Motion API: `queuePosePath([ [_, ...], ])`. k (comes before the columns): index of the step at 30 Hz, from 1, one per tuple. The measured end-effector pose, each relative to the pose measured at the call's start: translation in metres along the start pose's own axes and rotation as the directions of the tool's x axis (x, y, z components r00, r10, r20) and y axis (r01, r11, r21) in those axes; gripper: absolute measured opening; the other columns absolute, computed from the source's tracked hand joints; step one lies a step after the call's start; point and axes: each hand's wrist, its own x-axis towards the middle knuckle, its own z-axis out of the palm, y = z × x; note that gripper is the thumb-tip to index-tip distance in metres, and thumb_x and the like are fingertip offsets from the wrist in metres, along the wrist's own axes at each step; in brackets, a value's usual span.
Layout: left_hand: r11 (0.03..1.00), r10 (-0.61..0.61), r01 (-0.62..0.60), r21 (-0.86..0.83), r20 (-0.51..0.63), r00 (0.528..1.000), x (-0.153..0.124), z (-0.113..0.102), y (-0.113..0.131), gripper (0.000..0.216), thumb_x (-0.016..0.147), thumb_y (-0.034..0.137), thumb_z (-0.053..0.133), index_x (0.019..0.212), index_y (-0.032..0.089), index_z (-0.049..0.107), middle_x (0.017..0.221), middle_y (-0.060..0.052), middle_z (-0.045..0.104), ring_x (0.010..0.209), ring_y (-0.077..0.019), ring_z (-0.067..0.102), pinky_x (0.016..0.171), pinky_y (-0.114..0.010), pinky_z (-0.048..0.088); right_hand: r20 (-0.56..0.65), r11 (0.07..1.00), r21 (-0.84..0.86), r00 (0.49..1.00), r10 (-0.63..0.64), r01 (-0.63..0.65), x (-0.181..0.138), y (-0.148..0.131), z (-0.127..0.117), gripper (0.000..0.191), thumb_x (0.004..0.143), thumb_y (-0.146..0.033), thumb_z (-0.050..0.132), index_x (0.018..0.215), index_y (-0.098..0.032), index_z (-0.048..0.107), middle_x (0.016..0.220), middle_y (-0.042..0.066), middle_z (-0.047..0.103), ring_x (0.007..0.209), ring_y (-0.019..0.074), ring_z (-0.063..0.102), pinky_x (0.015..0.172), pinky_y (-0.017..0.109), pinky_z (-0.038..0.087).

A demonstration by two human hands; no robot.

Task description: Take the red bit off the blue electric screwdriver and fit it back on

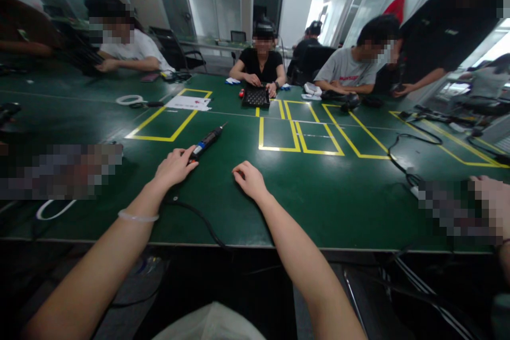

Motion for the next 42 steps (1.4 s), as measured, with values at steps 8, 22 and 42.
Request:
queuePosePath([
  [8,0.984,-0.177,0.178,0.002,-0.077,0.981,0.003,0.002,-0.035,0.061,0.096,0.046,0.04,0.152,0.022,0.038,0.139,-0.02,0.052,0.115,-0.0395,0.056,0.094,-0.05,0.047,-0.001,1.0,0.001,1.0,-0.006,0.006,0.0,0.001,0.001,0.012,0.093,-0.021,0.056,0.092,-0.019,0.068,0.088,0.002,0.058,0.071,0.0127,0.053,0.071,0.026,0.042],
  [22,0.97,-0.236,0.223,-0.098,-0.162,0.958,-0.003,-0.001,-0.028,0.032,0.088,0.033,0.055,0.117,0.019,0.061,0.124,-0.015,0.057,0.111,-0.0319,0.058,0.082,-0.042,0.053,0.002,1.0,0.004,1.0,0.003,-0.003,0.0,-0.002,-0.001,0.013,0.092,-0.02,0.056,0.091,-0.019,0.069,0.086,0.002,0.058,0.071,0.0134,0.054,0.069,0.026,0.042],
  [42,0.345,0.562,-0.177,-0.922,0.052,0.826,-0.028,0.014,0.067,0.073,0.095,0.052,0.049,0.154,0.011,0.033,0.066,0.005,0.05,0.063,-0.0121,0.048,0.063,-0.026,0.041,0.254,0.819,0.542,0.966,0.055,-0.189,0.002,-0.001,0.01,0.028,0.087,-0.041,0.066,0.1,-0.017,0.061,0.083,0.002,0.07,0.071,0.0139,0.063,0.071,0.028,0.051],
])
